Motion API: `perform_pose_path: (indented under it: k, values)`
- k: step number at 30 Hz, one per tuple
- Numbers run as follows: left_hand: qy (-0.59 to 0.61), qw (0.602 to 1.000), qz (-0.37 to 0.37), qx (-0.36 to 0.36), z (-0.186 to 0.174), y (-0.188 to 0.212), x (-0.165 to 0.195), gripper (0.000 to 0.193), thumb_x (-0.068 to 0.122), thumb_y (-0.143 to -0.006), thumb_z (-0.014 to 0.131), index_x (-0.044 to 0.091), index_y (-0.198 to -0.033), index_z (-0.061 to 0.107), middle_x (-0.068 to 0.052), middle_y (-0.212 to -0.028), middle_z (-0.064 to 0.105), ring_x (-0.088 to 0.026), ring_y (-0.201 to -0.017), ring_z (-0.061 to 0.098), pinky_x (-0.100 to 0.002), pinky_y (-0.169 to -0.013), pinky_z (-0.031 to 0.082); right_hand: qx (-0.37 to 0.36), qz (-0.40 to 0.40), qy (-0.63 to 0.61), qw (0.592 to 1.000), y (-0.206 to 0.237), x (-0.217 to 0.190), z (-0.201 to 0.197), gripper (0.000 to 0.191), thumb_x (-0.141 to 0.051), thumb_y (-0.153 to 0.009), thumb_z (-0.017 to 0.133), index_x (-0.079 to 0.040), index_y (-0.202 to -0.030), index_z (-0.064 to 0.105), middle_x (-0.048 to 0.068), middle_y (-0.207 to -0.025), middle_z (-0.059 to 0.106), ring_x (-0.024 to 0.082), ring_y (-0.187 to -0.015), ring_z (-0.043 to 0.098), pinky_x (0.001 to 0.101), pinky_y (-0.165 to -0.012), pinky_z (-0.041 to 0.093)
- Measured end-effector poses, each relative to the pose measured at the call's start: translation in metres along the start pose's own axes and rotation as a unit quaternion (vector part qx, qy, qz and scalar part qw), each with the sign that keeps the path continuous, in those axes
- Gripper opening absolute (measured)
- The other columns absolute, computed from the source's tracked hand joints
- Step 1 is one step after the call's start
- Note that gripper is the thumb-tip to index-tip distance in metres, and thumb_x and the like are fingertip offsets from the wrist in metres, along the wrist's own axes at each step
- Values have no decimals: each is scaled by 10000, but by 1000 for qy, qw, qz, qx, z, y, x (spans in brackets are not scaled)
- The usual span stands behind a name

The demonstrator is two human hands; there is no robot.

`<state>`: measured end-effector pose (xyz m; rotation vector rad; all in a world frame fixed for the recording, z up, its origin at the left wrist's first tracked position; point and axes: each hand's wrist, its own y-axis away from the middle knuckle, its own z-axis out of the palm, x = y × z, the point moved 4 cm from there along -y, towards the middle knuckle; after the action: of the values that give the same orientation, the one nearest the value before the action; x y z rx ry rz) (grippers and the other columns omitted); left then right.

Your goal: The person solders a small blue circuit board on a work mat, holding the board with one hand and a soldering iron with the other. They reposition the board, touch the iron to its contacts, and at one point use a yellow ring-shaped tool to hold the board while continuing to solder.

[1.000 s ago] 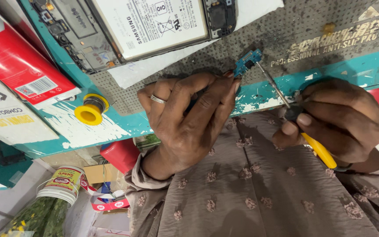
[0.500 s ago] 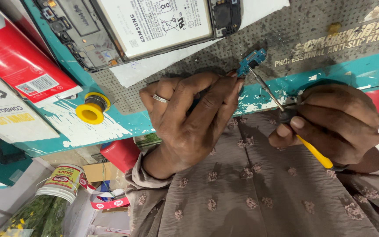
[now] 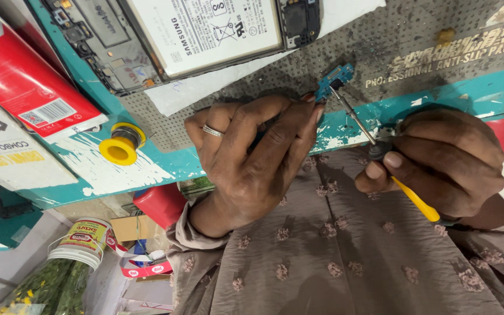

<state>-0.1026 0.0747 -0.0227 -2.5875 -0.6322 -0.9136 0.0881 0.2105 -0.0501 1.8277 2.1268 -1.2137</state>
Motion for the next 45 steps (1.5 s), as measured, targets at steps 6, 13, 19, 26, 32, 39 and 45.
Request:
perform_pose_path:
  k: [6, 13, 19, 26, 32, 39, 45]
  values:
    - [4, 1000, -1, 0, 0, 0, 1, 246, 181, -875, 944, 92, -1051, 796, 23, -1023, 677, -153, -863, 547, -360, -844, 318, 6, -6, -1, 1000, -2, 1, 1, 323, -153, -799, 926, -23, -892, 646, 82, -737, 638, 263, -729, 634, 416, -590, 600]
    - [5, 1000, -2, -5, 0, -1, 1, 245, 177, -876, 944, 91, -1052, 796, 23, -1027, 682, -153, -871, 554, -360, -848, 322, 4, 4, 12, 1000, -1, 0, 1, 284, -120, -795, 897, -25, -892, 648, 77, -731, 635, 263, -726, 631, 418, -584, 599]
    - [4, 1000, -4, -8, -1, -1, 1, 246, 172, -883, 940, 90, -1066, 797, 25, -1028, 683, -156, -872, 552, -358, -850, 324, 0, -9, 3, 1000, 0, 1, 1, 327, -169, -804, 929, -31, -890, 645, 81, -750, 645, 269, -737, 639, 427, -593, 610]
    - [-3, 1000, 5, -10, -1, -1, 0, 251, 177, -874, 937, 86, -1061, 797, 16, -1023, 681, -158, -855, 549, -361, -838, 313, 1, 3, 5, 1000, 0, 0, 1, 329, -181, -794, 936, -38, -896, 658, 75, -737, 647, 262, -744, 637, 423, -602, 608]
    - [-7, 1000, 2, -2, 0, -1, 1, 242, 177, -882, 940, 96, -1058, 796, 19, -1026, 679, -159, -868, 560, -362, -844, 324, 8, -5, 14, 1000, 0, 0, 1, 329, -185, -795, 945, -38, -884, 664, 70, -729, 647, 259, -733, 642, 408, -588, 598]
    - [-5, 1000, -1, -4, 0, 0, 2, 236, 174, -891, 938, 97, -1059, 792, 22, -1029, 679, -158, -872, 564, -365, -858, 335, 19, -27, 10, 999, 0, 3, 2, 337, -180, -810, 938, -27, -882, 647, 73, -717, 636, 256, -722, 633, 407, -575, 599]
    - [-10, 1000, 3, 1, 0, -1, 2, 238, 173, -879, 938, 95, -1051, 793, 21, -1017, 677, -156, -857, 559, -361, -845, 324, -20, -1, -1, 1000, 2, -1, -4, 314, -187, -823, 898, -27, -893, 638, 73, -733, 627, 269, -787, 632, 434, -639, 648]
